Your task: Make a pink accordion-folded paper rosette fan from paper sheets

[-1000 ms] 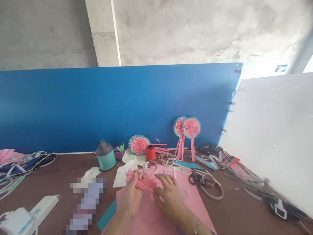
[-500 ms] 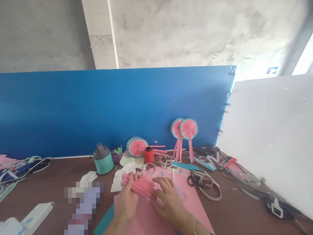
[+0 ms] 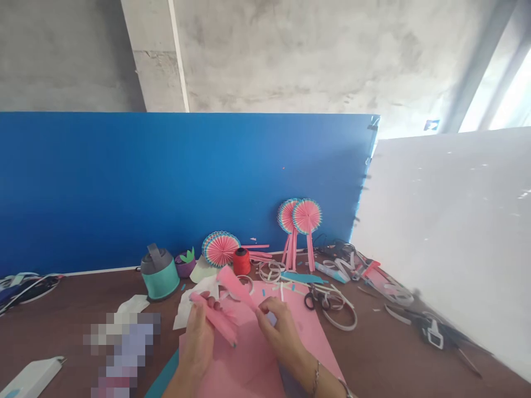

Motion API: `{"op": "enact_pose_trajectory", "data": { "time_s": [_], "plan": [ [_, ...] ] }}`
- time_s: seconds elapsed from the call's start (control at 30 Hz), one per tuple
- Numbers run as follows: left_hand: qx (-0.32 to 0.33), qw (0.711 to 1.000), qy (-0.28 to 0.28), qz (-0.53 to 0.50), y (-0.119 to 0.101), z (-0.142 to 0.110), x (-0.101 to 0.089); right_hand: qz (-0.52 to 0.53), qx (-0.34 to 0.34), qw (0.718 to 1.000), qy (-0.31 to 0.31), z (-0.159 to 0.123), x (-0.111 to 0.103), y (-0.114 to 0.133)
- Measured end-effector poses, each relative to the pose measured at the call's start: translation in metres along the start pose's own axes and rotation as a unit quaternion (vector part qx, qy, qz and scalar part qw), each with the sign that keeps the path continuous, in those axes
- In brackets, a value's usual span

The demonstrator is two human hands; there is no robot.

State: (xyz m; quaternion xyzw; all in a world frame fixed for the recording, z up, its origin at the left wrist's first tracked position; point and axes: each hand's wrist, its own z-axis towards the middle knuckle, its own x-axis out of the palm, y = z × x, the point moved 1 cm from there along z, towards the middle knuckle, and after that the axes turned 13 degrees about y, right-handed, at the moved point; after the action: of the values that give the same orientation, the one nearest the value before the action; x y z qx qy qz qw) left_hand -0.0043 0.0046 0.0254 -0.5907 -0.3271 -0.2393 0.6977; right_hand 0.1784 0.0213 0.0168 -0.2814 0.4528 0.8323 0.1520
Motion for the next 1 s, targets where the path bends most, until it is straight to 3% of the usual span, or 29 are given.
{"op": "enact_pose_trajectory", "data": {
  "time_s": [0.1,0.17,0.27,0.37,0.4,0.47,0.6,0.7,0.8,1.0],
  "plan": [
    [0.016,1.0,-0.001,0.009,-0.006,0.004,0.003,0.053,0.071,0.996,0.023,0.004,0.002,-0.015],
    [-0.014,1.0,-0.024,0.0,-0.009,0.004,0.006,0.014,0.079,0.996,0.042,0.004,0.004,-0.025],
    [-0.069,0.995,-0.07,-0.008,-0.009,0.002,0.012,-0.135,0.047,0.99,-0.002,0.001,0.006,-0.035],
    [-0.09,0.993,-0.078,-0.006,-0.007,-0.001,0.016,-0.154,-0.01,0.986,-0.061,-0.001,0.002,-0.028],
    [-0.093,0.993,-0.074,-0.003,-0.006,-0.002,0.016,-0.119,-0.032,0.991,-0.048,-0.001,-0.001,-0.023],
    [-0.094,0.994,-0.057,0.001,-0.005,-0.003,0.016,-0.019,-0.073,0.997,0.036,-0.001,-0.005,-0.009],
    [-0.094,0.995,-0.016,0.002,-0.002,-0.004,0.015,0.13,0.0,0.975,0.183,-0.005,-0.003,0.004],
    [-0.103,0.994,0.043,-0.009,-0.001,-0.007,0.018,0.18,0.051,0.957,0.222,-0.009,0.003,-0.001],
    [-0.109,0.99,0.078,-0.034,0.0,-0.01,0.023,0.205,0.06,0.945,0.246,-0.01,0.007,-0.004],
    [-0.104,0.985,0.116,-0.074,0.001,-0.014,0.031,0.156,0.014,0.955,0.252,-0.01,0.003,0.006]
  ]
}}
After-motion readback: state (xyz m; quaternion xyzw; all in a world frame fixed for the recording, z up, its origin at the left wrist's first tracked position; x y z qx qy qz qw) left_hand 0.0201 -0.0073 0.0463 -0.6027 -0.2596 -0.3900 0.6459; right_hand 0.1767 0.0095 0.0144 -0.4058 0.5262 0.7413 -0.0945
